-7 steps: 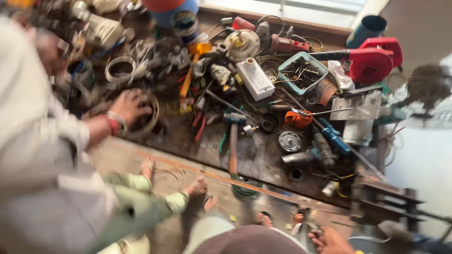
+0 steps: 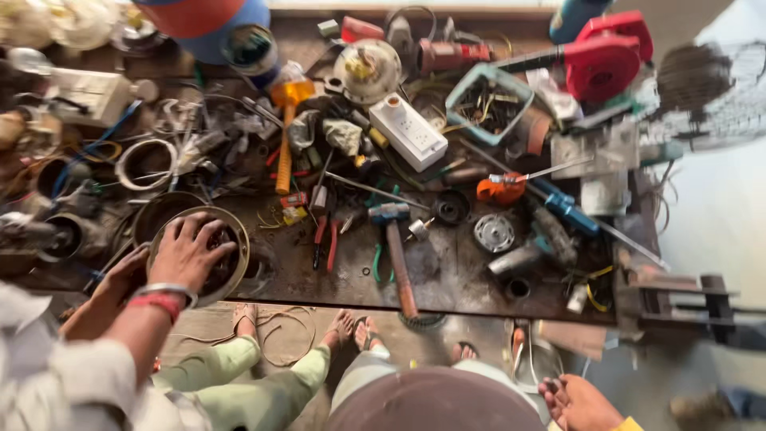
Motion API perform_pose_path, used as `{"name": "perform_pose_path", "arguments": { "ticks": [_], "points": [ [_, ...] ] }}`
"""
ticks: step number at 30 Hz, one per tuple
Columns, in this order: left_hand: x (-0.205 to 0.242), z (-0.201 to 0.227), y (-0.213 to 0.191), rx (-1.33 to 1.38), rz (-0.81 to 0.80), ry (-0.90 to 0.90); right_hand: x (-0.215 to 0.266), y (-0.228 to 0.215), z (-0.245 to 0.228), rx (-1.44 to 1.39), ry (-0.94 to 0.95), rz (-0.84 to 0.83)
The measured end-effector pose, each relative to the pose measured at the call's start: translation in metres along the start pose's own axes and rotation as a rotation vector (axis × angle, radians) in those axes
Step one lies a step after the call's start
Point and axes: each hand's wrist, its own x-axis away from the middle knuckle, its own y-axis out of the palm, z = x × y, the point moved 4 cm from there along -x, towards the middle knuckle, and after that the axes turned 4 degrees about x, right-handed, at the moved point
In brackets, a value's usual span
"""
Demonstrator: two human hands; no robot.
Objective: The person uses an angle grinder to clean a circular metal component, then uses pliers to remove a small ring from a larger housing. They also use a hammer to tap a part into place and continue grinding another component.
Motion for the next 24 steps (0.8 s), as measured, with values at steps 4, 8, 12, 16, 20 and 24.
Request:
{"name": "perform_pose_path", "arguments": {
  "ticks": [4,8,12,16,20,24],
  "points": [
    [0.003,-0.003,-0.034,0.083,-0.005,0.036,0.003,0.014,0.030,0.019,0.048,-0.073],
    [-0.005,0.023,-0.103,0.575,0.183,-0.121,-0.009,0.029,0.057,-0.041,-0.020,-0.140],
    [-0.051,0.076,-0.153,1.513,0.438,-0.221,-0.033,0.081,0.037,-0.032,-0.109,-0.173],
    [-0.107,0.176,-0.166,1.892,0.257,-0.237,-0.059,0.173,-0.023,-0.218,-0.158,-0.245],
    [-0.115,0.234,-0.151,1.569,0.109,-0.115,-0.060,0.257,-0.088,-0.188,-0.206,-0.444],
    [-0.132,0.260,-0.144,1.245,0.154,-0.086,-0.065,0.305,-0.136,-0.013,-0.246,-0.369]
  ]
}}
